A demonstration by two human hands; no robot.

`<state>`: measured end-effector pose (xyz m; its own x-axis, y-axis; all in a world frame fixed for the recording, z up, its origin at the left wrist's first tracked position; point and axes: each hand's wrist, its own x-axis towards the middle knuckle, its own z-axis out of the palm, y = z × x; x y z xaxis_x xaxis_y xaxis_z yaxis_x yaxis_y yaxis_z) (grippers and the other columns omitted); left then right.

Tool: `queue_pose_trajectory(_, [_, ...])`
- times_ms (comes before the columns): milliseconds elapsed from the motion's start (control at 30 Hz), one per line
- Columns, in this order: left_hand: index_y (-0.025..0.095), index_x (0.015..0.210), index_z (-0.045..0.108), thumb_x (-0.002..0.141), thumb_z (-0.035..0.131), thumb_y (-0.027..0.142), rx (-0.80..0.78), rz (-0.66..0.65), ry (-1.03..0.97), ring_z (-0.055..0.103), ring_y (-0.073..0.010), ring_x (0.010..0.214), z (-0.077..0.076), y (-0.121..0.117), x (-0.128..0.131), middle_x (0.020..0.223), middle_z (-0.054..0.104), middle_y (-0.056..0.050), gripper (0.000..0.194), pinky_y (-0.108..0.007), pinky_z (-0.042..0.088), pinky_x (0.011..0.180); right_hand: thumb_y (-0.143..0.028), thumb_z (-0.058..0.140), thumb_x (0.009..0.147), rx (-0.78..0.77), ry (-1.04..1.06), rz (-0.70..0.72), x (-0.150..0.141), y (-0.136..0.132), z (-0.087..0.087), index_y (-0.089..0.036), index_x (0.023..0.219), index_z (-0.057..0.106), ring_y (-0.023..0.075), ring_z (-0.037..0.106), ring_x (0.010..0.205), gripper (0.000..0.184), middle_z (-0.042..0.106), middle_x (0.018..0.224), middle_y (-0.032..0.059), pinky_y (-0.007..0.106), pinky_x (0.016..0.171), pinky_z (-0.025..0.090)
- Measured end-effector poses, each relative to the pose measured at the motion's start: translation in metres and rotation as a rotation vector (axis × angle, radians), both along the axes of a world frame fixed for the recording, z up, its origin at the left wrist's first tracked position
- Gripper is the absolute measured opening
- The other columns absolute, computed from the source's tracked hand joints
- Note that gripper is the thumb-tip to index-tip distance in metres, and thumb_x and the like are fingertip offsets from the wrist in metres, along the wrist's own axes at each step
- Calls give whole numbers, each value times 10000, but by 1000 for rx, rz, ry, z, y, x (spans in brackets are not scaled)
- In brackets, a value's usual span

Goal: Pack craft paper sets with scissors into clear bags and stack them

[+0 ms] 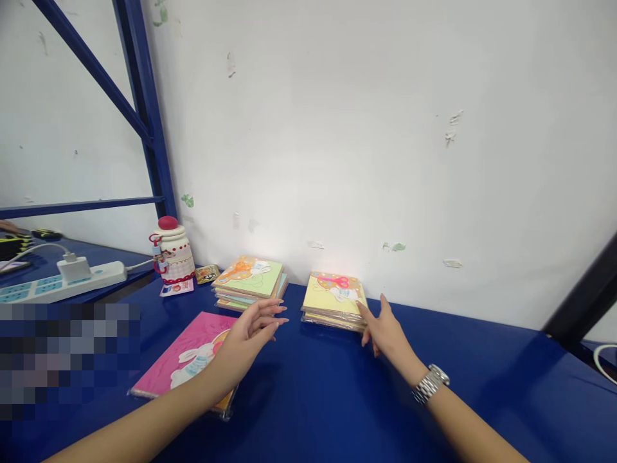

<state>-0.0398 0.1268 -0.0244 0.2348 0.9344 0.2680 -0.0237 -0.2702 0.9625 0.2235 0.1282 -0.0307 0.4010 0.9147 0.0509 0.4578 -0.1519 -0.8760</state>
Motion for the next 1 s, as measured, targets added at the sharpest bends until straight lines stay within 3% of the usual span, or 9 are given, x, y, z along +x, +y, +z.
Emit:
queue_pose_trajectory(167, [206, 1145, 536, 844, 479, 237, 162, 23, 194, 585, -240, 1060, -3, -5, -1, 1183, 589, -116, 308, -355, 477, 835, -566, 513, 814, 80, -103, -8, 16, -33, 2, -231, 1454, 139, 167, 487, 306, 813, 551, 422, -91, 265, 362, 424])
queue_pose_trajectory(267, [233, 1162, 586, 810, 533, 223, 285, 13, 330, 484, -269, 1189, -1, -16, 1, 1240, 574, -98, 356, -443, 310, 1046, -580, 505, 810, 136, -119, -25, 22, -47, -2, -259, 1438, 195, 171, 499, 321, 771, 557, 448, -91, 291, 400, 452])
queue_pose_trajectory(367, [197, 1287, 516, 816, 554, 316, 359, 21, 668, 329, -331, 1320, 0, -31, 0, 1383, 463, -140, 487, -536, 159, 1103, -587, 511, 800, 183, -60, -4, 22, -51, -6, -238, 1416, 252, 173, 505, 329, 754, 557, 449, -83, 300, 410, 463])
queue_pose_trajectory(467, [129, 1376, 389, 837, 498, 493, 292, 60, 1123, 251, -384, 1347, 1, -44, -15, 1446, 334, -202, 660, -596, 179, 1076, -589, 508, 798, 183, -9, 51, 17, -53, -7, -241, 1398, 283, 162, 503, 336, 730, 560, 462, -79, 289, 411, 465])
queue_pose_trajectory(533, [105, 1385, 360, 832, 489, 530, 207, 76, 1270, 219, -389, 1354, 2, -51, -33, 1461, 273, -205, 710, -594, 174, 1078, -592, 495, 803, 161, 35, 121, 11, -55, -9, -250, 1394, 287, 156, 501, 343, 714, 561, 479, -79, 284, 403, 470])
queue_pose_trajectory(633, [142, 1405, 303, 838, 399, 613, 114, 17, 1268, 146, -372, 1368, 5, -60, -61, 1484, 186, -156, 743, -615, 147, 1070, -600, 494, 794, 120, 125, 208, 1, -58, -16, -244, 1389, 289, 154, 492, 334, 724, 561, 483, -78, 277, 363, 468])
queue_pose_trajectory(733, [147, 1425, 222, 817, 355, 678, 62, -57, 1198, 76, -364, 1374, 10, -70, -69, 1493, 100, -140, 818, -603, 176, 1066, -586, 509, 785, 86, 206, 260, -9, -61, -25, -225, 1381, 302, 147, 480, 312, 727, 564, 471, -77, 261, 329, 454])
queue_pose_trajectory(867, [127, 1411, 285, 793, 452, 657, 168, -281, 1205, 80, -404, 1357, 3, -76, -42, 1477, 149, -179, 830, -600, 166, 1067, -560, 525, 782, 72, 266, 315, -20, -67, -26, -206, 1370, 323, 141, 488, 309, 716, 572, 467, -72, 256, 334, 470])
queue_pose_trajectory(1000, [74, 1416, 258, 917, 392, 440, 340, -586, 1224, 79, -414, 1342, -4, -72, -5, 1460, 141, -233, 633, -627, 144, 1055, -568, 552, 759, 109, 318, 299, -20, -68, -21, -161, 1358, 336, 135, 480, 294, 755, 567, 447, -68, 246, 316, 452])
